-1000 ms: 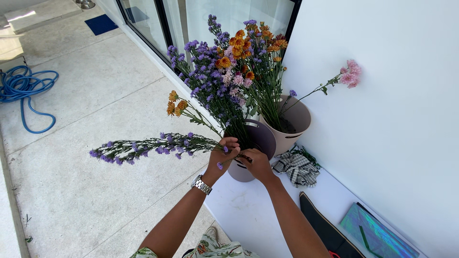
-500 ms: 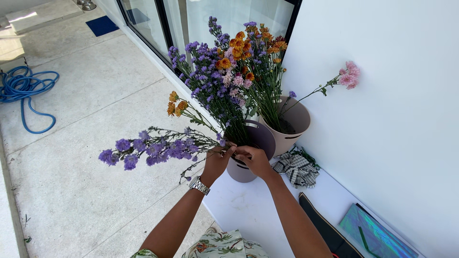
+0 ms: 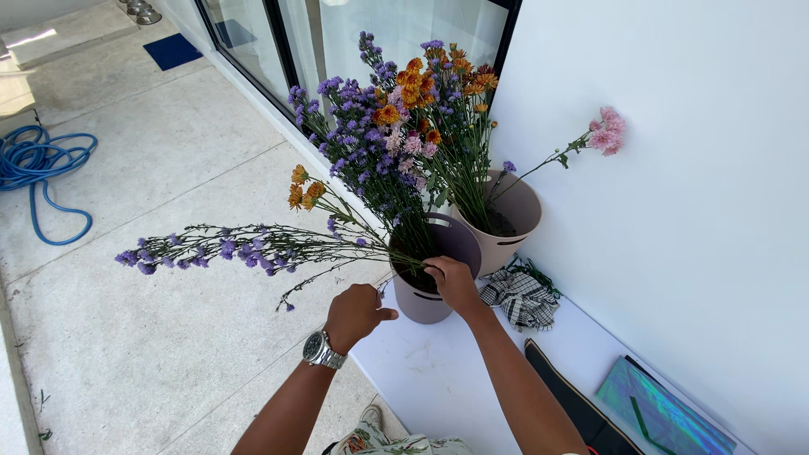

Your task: The person selects flowers from containers, uses shears to trim the stems, and places them into a floral arrangement.

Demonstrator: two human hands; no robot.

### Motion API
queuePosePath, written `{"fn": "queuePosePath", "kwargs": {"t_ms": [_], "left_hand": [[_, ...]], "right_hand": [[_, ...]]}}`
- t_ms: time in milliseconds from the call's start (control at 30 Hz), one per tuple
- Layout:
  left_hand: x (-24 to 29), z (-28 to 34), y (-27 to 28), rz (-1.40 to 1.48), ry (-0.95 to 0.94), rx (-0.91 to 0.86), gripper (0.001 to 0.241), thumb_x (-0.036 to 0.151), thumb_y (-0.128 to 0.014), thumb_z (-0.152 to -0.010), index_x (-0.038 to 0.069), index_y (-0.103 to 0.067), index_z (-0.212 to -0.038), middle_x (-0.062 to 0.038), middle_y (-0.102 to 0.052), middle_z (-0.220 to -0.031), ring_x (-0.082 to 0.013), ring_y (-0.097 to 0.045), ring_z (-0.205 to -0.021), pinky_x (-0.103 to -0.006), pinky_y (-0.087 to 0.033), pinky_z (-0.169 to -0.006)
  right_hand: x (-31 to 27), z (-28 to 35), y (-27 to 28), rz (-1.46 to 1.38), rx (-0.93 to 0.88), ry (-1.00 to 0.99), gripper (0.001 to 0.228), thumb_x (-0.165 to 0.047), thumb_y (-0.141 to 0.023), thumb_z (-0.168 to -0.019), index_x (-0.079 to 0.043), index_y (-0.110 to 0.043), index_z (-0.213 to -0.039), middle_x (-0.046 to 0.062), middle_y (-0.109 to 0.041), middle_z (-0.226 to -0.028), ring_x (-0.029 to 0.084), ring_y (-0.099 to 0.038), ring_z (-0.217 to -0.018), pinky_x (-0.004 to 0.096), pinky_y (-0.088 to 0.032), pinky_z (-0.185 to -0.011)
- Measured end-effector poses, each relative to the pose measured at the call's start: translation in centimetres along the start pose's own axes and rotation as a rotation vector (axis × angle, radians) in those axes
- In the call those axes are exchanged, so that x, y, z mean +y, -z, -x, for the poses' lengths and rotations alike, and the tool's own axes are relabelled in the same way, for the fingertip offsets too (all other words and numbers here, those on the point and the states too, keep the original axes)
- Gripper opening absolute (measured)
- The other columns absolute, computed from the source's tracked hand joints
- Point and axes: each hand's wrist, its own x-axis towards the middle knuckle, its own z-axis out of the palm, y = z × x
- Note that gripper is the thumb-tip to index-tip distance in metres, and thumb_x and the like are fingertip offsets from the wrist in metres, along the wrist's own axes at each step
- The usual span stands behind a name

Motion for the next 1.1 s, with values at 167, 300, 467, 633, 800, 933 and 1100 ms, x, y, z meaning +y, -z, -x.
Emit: {"fn": "queuePosePath", "kwargs": {"t_ms": [167,300,467,633,800,933,1100], "left_hand": [[3.7,-1.3,-0.5,-0.214,-0.671,0.288,0.020,0.028,-0.083,-0.104,0.015,-0.082,-0.119,-0.010,-0.083,-0.110,-0.0304,-0.078,-0.114,-0.0465,-0.056,-0.099],[0.5,-7.7,-3.3,-0.508,-0.697,0.526,0.040,0.042,-0.076,-0.107,0.019,-0.071,-0.140,-0.009,-0.073,-0.138,-0.0276,-0.063,-0.139,-0.0456,-0.049,-0.113],[-2.8,-11.2,-6.2,-0.609,-0.591,0.317,0.026,0.037,-0.072,-0.109,0.017,-0.078,-0.125,-0.004,-0.082,-0.104,-0.0245,-0.079,-0.100,-0.0444,-0.058,-0.096],[-0.5,-7.2,-3.3,-0.413,-0.536,0.266,0.022,0.029,-0.070,-0.111,0.015,-0.080,-0.124,-0.006,-0.078,-0.104,-0.0261,-0.081,-0.087,-0.0373,-0.067,-0.075],[-0.9,-7.0,-2.8,-0.390,-0.500,0.309,0.019,0.023,-0.068,-0.112,0.017,-0.084,-0.118,-0.003,-0.077,-0.097,-0.0214,-0.080,-0.076,-0.0315,-0.066,-0.064],[-0.4,-6.5,-1.9,-0.368,-0.487,0.326,0.020,0.020,-0.067,-0.111,0.014,-0.085,-0.118,-0.006,-0.078,-0.097,-0.0232,-0.080,-0.075,-0.0333,-0.067,-0.063],[-0.7,-6.8,-2.5,-0.378,-0.473,0.303,0.020,0.019,-0.067,-0.111,0.013,-0.085,-0.117,-0.006,-0.079,-0.099,-0.0226,-0.080,-0.076,-0.0335,-0.068,-0.064]], "right_hand": [[-0.3,-0.6,-0.7,0.076,-0.053,0.034,0.024,-0.007,-0.066,-0.113,-0.008,-0.081,-0.132,0.014,-0.083,-0.108,0.032,-0.082,-0.098,0.042,-0.069,-0.081],[-2.5,-1.0,-0.9,0.146,-0.047,0.048,0.021,-0.005,-0.072,-0.109,0.001,-0.078,-0.128,0.020,-0.080,-0.106,0.034,-0.081,-0.098,0.045,-0.069,-0.078],[-3.9,-0.6,-0.1,0.235,-0.003,0.127,0.021,-0.009,-0.072,-0.111,-0.007,-0.078,-0.131,0.010,-0.079,-0.110,0.027,-0.079,-0.104,0.037,-0.069,-0.085],[-1.8,0.2,-0.9,0.291,0.153,0.286,0.024,-0.016,-0.075,-0.110,-0.014,-0.079,-0.134,0.005,-0.080,-0.117,0.023,-0.077,-0.112,0.037,-0.063,-0.101],[-5.2,2.0,-0.8,0.507,0.217,0.375,0.071,-0.037,-0.069,-0.113,-0.009,-0.045,-0.174,0.018,-0.044,-0.178,0.037,-0.037,-0.165,0.061,-0.014,-0.135],[-5.3,3.3,-1.5,0.525,0.164,0.305,0.075,-0.038,-0.061,-0.115,-0.004,-0.036,-0.177,0.021,-0.035,-0.183,0.036,-0.031,-0.168,0.061,-0.006,-0.136],[-5.3,3.7,-2.6,0.588,0.050,0.331,0.079,-0.039,-0.063,-0.112,-0.006,-0.034,-0.177,0.020,-0.032,-0.184,0.036,-0.028,-0.170,0.067,-0.005,-0.135]]}}
